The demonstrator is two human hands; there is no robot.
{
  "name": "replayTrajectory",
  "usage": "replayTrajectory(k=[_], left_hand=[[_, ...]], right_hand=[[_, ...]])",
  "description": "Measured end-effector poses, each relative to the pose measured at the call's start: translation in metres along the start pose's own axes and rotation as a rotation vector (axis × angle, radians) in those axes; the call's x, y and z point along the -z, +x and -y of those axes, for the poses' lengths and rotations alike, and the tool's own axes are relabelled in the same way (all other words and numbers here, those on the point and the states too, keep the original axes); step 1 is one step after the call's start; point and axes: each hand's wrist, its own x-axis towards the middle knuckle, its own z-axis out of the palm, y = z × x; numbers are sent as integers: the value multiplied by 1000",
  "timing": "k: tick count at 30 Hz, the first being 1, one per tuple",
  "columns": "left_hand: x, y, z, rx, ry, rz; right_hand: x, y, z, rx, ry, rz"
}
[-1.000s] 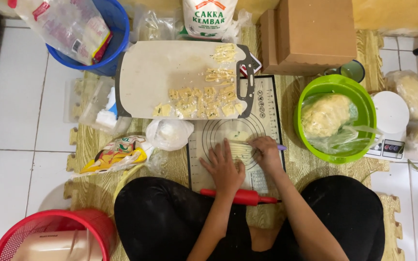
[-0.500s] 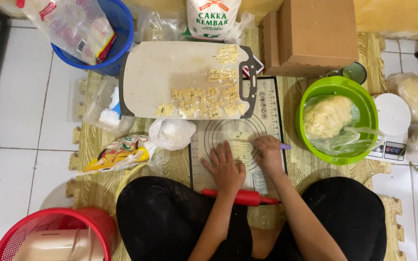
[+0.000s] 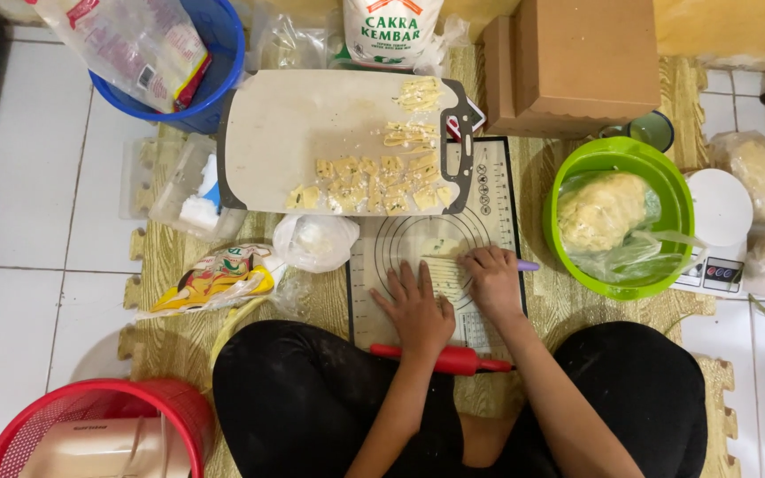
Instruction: Rolling out dough with a rolling pin and separating thin dough strips by hand on a workspace on the floor.
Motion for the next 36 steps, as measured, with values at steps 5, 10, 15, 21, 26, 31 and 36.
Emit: replayTrajectory(k=[5,10,15,21,26,31,36], left_hand=[[-2,0,1,0,3,4],[3,3,1,11,-21,32],[2,4,4,-16,0,3],[5,4,4,-29,-10,-14],[12,6,2,-24,-13,26],[7,7,4,-26,3,49],[5,8,5,-13,11,91]], right_hand=[[1,-3,5,6,-52,33],[3,-7,-2,-5,-89,58],[2,-22,-15,-38,-165,112],[18,-29,-18,-97,-234,174],[21,-38,-27,-135,-264,202],[24,-51,-35,-169,-324,200],[32,-62,-44,-219,-419,182]])
